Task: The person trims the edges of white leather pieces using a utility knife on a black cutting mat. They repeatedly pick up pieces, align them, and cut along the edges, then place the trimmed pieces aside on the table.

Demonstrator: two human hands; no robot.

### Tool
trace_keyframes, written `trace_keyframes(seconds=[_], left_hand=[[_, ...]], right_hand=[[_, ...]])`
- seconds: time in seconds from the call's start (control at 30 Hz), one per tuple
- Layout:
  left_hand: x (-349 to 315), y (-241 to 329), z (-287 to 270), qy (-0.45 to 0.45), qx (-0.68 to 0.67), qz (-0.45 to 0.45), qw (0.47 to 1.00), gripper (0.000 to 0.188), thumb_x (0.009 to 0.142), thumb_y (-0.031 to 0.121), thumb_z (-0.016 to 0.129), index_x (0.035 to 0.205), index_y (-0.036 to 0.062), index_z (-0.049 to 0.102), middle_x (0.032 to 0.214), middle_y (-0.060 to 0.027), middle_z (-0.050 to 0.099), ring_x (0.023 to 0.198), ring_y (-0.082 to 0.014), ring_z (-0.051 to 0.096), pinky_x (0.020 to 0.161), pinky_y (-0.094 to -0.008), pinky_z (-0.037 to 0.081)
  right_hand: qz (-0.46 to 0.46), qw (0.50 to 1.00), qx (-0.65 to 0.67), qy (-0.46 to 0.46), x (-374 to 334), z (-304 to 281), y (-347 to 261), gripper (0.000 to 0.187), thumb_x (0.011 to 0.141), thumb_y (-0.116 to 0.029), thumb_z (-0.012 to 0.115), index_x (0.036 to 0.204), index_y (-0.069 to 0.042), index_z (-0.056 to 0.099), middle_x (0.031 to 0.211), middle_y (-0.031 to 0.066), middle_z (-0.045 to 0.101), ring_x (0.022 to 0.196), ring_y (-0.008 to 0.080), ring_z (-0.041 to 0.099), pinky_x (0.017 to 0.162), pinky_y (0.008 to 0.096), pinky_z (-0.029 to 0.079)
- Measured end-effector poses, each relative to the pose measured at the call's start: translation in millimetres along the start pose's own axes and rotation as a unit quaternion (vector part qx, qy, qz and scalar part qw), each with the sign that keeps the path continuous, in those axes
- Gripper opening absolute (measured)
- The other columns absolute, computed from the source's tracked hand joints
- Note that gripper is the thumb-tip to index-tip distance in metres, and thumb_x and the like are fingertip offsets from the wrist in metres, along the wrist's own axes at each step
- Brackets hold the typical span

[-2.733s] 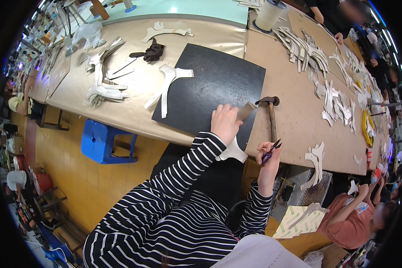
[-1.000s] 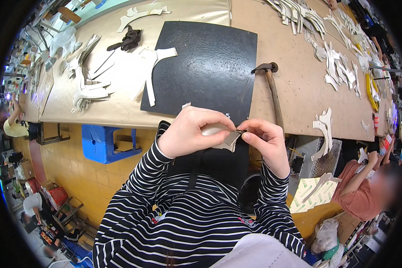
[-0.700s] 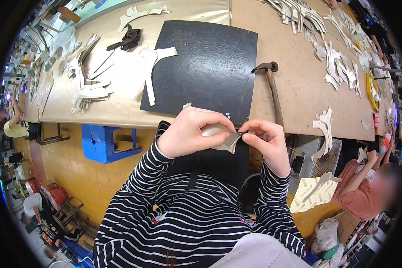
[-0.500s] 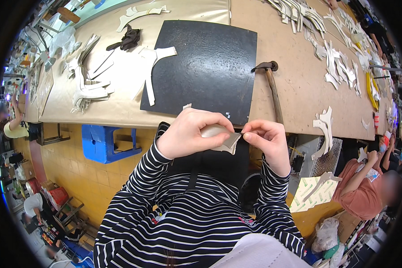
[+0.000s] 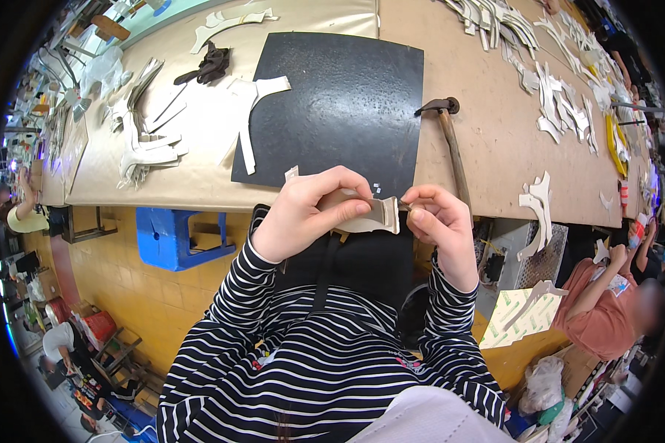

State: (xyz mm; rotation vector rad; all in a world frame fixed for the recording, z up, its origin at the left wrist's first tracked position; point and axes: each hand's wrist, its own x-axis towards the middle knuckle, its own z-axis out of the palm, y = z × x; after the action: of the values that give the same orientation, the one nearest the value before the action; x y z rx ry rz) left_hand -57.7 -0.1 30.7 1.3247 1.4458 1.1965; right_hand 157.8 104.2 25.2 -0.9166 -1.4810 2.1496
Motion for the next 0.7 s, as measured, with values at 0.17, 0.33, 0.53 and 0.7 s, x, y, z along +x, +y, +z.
trace_keyframes(seconds=[0.17,0.33,0.53,0.7], left_hand=[[0,-1,0,0.055,0.0,-0.011,0.998,0.015,0.091,0.009,0.07,0.102,0.001,0.063,0.089,-0.0034,0.068,0.077,-0.0067,0.062,0.069,-0.0233,0.05],[1,2,27,0.198,-0.206,-0.093,0.954,0.018,0.094,0.005,0.066,0.106,-0.0012,0.055,0.093,-0.004,0.066,0.083,-0.0048,0.062,0.066,-0.0183,0.052],[-1,10,63,0.19,-0.273,-0.071,0.941,0.024,0.092,-0.003,0.065,0.109,-0.0019,0.048,0.099,-0.0077,0.061,0.082,-0.0118,0.068,0.066,-0.0213,0.057],[-7,15,70,0.199,-0.248,-0.069,0.946,0.022,0.091,-0.005,0.066,0.107,-0.0042,0.05,0.097,-0.0094,0.063,0.082,-0.0138,0.07,0.065,-0.0222,0.058]], right_hand=[[-0.02,1.0,0.014,-0.011,0,-3,4,0.019,0.094,-0.01,0.065,0.11,-0.001,0.062,0.082,-0.002,0.058,0.067,0.0029,0.047,0.059,0.0185,0.034],[-0.173,0.974,0.126,0.081,4,22,27,0.024,0.097,-0.009,0.062,0.118,-0.002,0.054,0.089,0.0012,0.057,0.071,0.0057,0.049,0.058,0.0192,0.037],[-0.183,0.929,0.276,0.167,12,52,39,0.027,0.101,-0.017,0.058,0.124,-0.005,0.048,0.086,0.0003,0.059,0.064,0.0032,0.047,0.05,0.0177,0.036],[-0.188,0.921,0.304,0.153,11,53,37,0.027,0.103,-0.021,0.054,0.124,-0.004,0.05,0.093,0.0048,0.067,0.052,0.0012,0.044,0.041,0.0164,0.028]])
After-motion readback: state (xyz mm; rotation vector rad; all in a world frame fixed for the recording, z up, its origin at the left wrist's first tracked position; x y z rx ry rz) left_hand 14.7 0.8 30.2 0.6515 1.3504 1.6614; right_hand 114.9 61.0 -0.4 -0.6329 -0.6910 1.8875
